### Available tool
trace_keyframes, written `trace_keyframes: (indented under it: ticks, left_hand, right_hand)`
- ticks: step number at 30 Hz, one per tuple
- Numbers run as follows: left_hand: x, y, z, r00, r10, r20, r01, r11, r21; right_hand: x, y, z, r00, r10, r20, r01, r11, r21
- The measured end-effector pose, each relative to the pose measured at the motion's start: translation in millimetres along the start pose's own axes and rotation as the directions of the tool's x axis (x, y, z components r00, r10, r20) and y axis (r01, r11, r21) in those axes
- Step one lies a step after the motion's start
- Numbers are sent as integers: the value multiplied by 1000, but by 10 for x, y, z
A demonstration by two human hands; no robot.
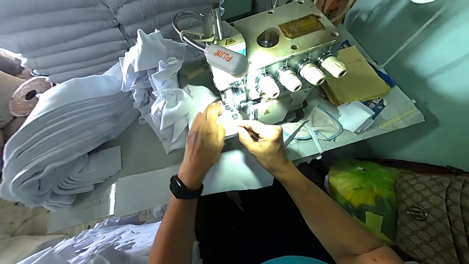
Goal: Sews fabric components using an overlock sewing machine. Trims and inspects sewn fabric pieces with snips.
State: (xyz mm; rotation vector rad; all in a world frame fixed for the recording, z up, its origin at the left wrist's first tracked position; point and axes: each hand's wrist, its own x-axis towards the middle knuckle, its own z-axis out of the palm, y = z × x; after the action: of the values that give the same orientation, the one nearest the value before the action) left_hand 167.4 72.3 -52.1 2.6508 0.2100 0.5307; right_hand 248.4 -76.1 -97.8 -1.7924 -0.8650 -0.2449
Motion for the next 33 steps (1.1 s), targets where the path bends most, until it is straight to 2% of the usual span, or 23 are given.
trace_keyframes:
  ticks: [2, 5, 7, 9, 11, 13, 18, 21, 23, 25, 26, 28, 30, 33]
  left_hand:
    - [165, -154, -76, 999, -31, 27, 32, 998, -55]
    - [490, -465, -84, 997, -83, 1, 82, 983, -163]
    - [603, -647, -68, 992, -123, -35, 108, 953, -283]
    - [622, -781, -8, 978, -172, -116, 103, 889, -446]
    - [545, -797, 27, 952, -237, -192, 97, 831, -548]
    - [386, -720, 20, 934, -254, -250, 75, 826, -558]
    - [-536, -559, -179, 937, -148, -316, 10, 917, -400]
    - [-1116, -734, -272, 900, -170, -402, 68, 964, -257]
    - [-1513, -834, -323, 865, -217, -452, 163, 974, -155]
    - [-1816, -903, -320, 833, -277, -479, 281, 957, -64]
    - [-1932, -926, -292, 832, -311, -459, 336, 941, -29]
    - [-2096, -1001, -187, 856, -384, -347, 421, 906, 36]
    - [-2148, -1062, -58, 863, -405, -301, 450, 888, 94]
    - [-2117, -1016, -30, 859, -411, -305, 458, 883, 100]
  right_hand:
    - [18, -12, 9, 1000, -10, 1, 10, 999, -47]
    - [-57, -20, -100, 996, 28, 84, -33, 997, 65]
    - [-156, 15, -243, 985, 104, 139, -134, 965, 226]
    - [-282, 66, -432, 951, 236, 201, -293, 895, 337]
    - [-440, 113, -607, 907, 343, 242, -409, 854, 321]
    - [-618, 186, -700, 885, 383, 267, -437, 880, 186]
    - [-784, 312, -669, 860, 382, 339, -353, 924, -147]
    - [-750, 287, -641, 832, 352, 430, -320, 936, -147]
    - [-646, 238, -699, 809, 318, 495, -330, 942, -65]
    - [-460, 183, -758, 837, 293, 463, -350, 936, 42]
    - [-375, 170, -759, 854, 298, 427, -346, 938, 37]
    - [-313, 235, -684, 869, 337, 362, -311, 942, -128]
    - [-343, 294, -617, 860, 401, 315, -307, 901, -308]
    - [-476, 244, -641, 919, 335, 206, -276, 923, -267]
